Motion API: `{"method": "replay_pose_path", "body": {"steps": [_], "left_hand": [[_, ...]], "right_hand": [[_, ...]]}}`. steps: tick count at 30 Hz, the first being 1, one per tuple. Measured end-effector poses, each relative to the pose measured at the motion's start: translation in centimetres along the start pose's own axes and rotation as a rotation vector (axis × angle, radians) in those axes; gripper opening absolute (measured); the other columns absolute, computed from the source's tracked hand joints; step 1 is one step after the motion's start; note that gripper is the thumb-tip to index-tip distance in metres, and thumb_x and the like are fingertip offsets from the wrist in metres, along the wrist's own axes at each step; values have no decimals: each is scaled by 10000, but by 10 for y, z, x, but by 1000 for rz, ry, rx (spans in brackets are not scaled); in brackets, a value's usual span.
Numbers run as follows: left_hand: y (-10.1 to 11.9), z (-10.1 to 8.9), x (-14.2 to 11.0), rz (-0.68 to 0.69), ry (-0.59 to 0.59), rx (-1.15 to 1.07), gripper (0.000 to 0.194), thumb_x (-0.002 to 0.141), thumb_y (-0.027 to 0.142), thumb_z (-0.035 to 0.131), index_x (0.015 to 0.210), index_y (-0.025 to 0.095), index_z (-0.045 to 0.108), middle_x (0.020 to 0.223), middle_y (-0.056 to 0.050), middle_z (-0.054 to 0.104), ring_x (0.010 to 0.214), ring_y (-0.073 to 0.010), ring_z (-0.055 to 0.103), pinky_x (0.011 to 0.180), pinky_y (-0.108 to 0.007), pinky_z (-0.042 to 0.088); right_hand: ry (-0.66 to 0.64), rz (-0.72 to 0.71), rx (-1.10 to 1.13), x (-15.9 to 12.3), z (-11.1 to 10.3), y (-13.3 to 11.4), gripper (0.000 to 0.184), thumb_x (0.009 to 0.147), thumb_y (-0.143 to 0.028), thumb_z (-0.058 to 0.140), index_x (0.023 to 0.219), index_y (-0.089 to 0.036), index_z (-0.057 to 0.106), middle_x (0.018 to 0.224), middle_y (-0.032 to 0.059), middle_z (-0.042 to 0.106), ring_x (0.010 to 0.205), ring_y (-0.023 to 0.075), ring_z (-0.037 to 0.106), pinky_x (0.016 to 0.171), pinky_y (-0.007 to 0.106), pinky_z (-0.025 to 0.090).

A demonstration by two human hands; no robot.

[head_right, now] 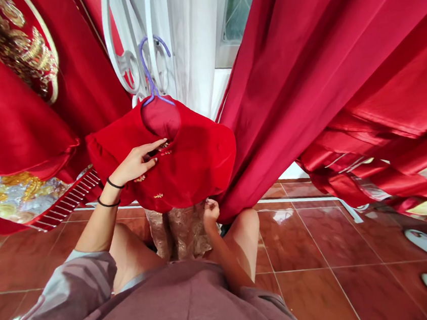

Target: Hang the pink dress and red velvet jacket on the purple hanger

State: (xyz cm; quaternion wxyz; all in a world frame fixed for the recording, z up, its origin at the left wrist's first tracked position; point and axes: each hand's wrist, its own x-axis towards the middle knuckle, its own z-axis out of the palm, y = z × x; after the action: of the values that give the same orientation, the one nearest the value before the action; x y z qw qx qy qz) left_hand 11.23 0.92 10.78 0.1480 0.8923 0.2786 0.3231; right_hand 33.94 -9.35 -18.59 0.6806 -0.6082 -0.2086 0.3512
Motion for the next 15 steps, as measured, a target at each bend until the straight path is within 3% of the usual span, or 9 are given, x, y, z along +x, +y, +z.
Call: {"method": "replay_pose_path", "body": {"steps": [2,5,9,12,15], "left_hand": [[-1,-4,6,-17,-24,24,537,751,116,485,1263,158,639,1267,-85,668,1132,-211,635,993,-337,476],[-5,-6,6,-110,-30,22,330,764,167,514,1018,128,721,979,-79,750,832,-180,684,783,-276,517],[-2,-8,-13,-224,-48,-29,141,765,220,551,762,128,658,662,-22,665,582,-129,591,607,-227,451],[4,-12,-27,-253,-92,-49,178,820,239,509,780,140,652,626,-4,639,543,-121,562,588,-228,427],[3,-14,-32,-249,48,56,239,881,301,502,879,150,687,775,-45,704,666,-156,618,676,-258,449]], "right_hand": [[-28,-53,8,-10,16,-9,169,724,-219,601,888,-189,575,790,-16,596,761,131,554,759,265,460],[-112,-45,32,-24,36,-13,226,673,-229,617,895,-202,581,866,7,634,818,149,578,806,289,473],[-172,163,84,-13,40,-14,187,684,-279,623,819,-229,505,774,-22,611,713,142,587,683,282,499],[-243,349,137,15,26,-21,208,763,-355,585,710,-232,426,659,-26,581,647,154,603,636,311,524],[-283,446,175,32,15,-27,284,806,-357,592,655,-229,387,570,-38,543,636,146,611,684,321,549]]}}
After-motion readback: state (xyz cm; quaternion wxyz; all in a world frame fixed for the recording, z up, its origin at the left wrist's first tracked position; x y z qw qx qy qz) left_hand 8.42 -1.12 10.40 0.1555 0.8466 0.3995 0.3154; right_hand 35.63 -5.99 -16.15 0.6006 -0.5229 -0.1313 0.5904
